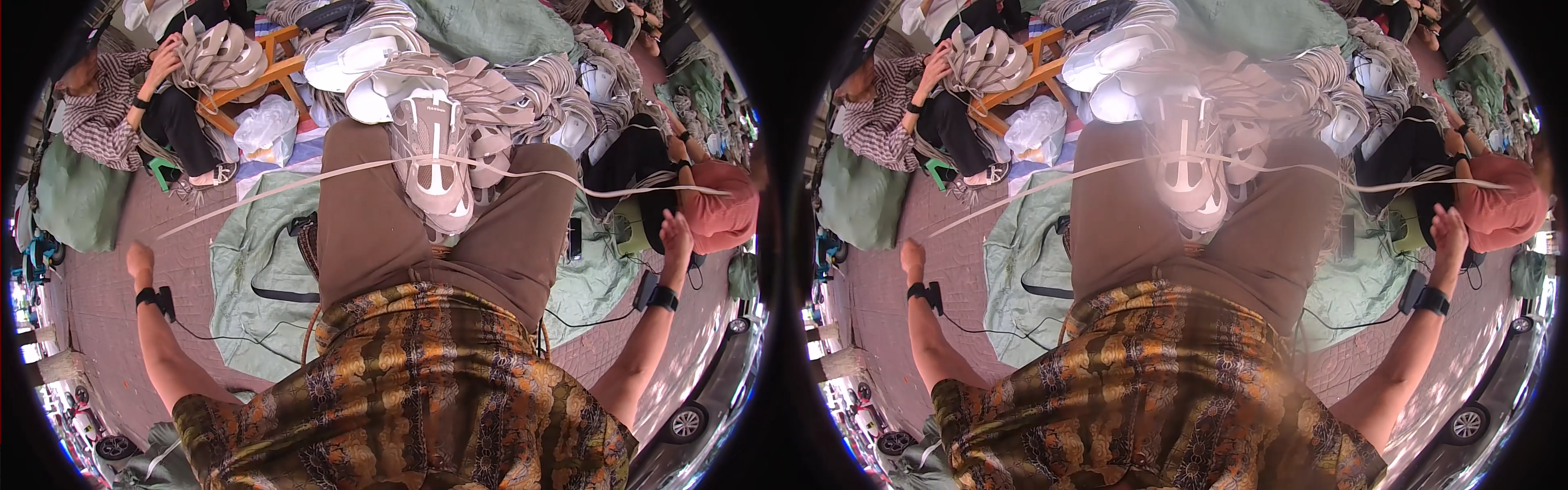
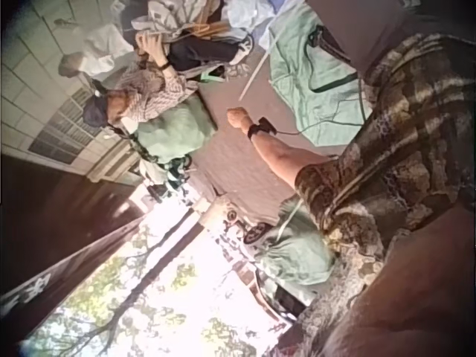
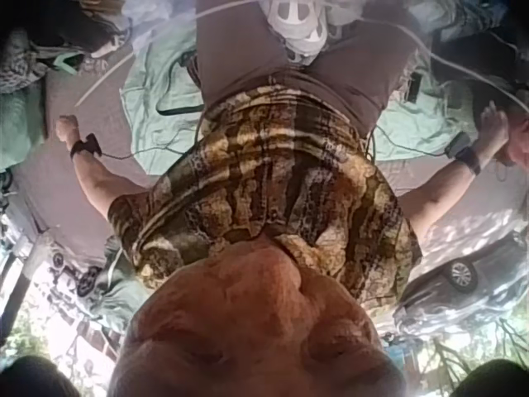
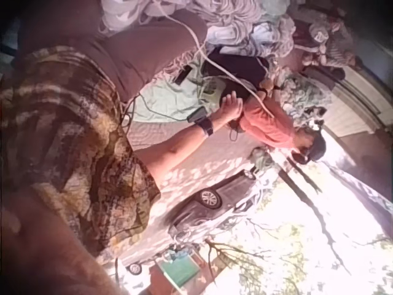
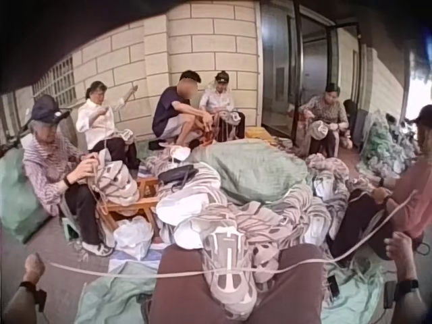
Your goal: The person sits on a mat and laces a beige sneaker by hand. They thread a long white lace through the eyelets, pull it tight, and tie a knot. The person repeats this process on a second shoe, handling the laces and adjusting the fit.
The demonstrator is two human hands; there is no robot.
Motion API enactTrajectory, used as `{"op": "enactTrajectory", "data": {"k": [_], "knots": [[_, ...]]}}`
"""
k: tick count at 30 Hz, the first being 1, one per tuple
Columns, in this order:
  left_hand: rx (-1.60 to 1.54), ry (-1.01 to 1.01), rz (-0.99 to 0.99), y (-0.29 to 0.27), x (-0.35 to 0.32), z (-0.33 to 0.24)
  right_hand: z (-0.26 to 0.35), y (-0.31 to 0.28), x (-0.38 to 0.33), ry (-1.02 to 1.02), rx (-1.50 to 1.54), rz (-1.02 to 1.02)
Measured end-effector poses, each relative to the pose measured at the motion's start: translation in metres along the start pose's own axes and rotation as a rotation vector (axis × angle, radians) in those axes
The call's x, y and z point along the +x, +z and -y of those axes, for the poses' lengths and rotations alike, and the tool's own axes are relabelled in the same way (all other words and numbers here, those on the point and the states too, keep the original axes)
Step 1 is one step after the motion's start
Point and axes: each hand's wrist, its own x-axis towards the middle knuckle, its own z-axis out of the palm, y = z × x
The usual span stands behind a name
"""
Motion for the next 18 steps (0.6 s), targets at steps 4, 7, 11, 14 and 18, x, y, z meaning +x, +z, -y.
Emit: {"op": "enactTrajectory", "data": {"k": [4,7,11,14,18], "knots": [[-0.173,0.337,-0.177,0.012,-0.01,-0.1,-0.022,0.079,-0.052,-0.153,-0.441,0.221],[-0.654,0.545,-0.126,-0.101,-0.078,-0.241,0.003,0.174,-0.117,-0.381,-0.462,0.39],[-1.065,0.955,0.032,-0.195,-0.174,-0.356,-0.005,0.271,-0.162,-0.996,-0.791,0.574],[-1.063,1.195,0.004,-0.215,-0.209,-0.418,-0.026,0.318,-0.18,-1.152,-0.955,0.692],[-0.847,1.154,0.118,-0.209,-0.218,-0.468,-0.061,0.354,-0.176,-1.122,-1.155,0.754]]}}
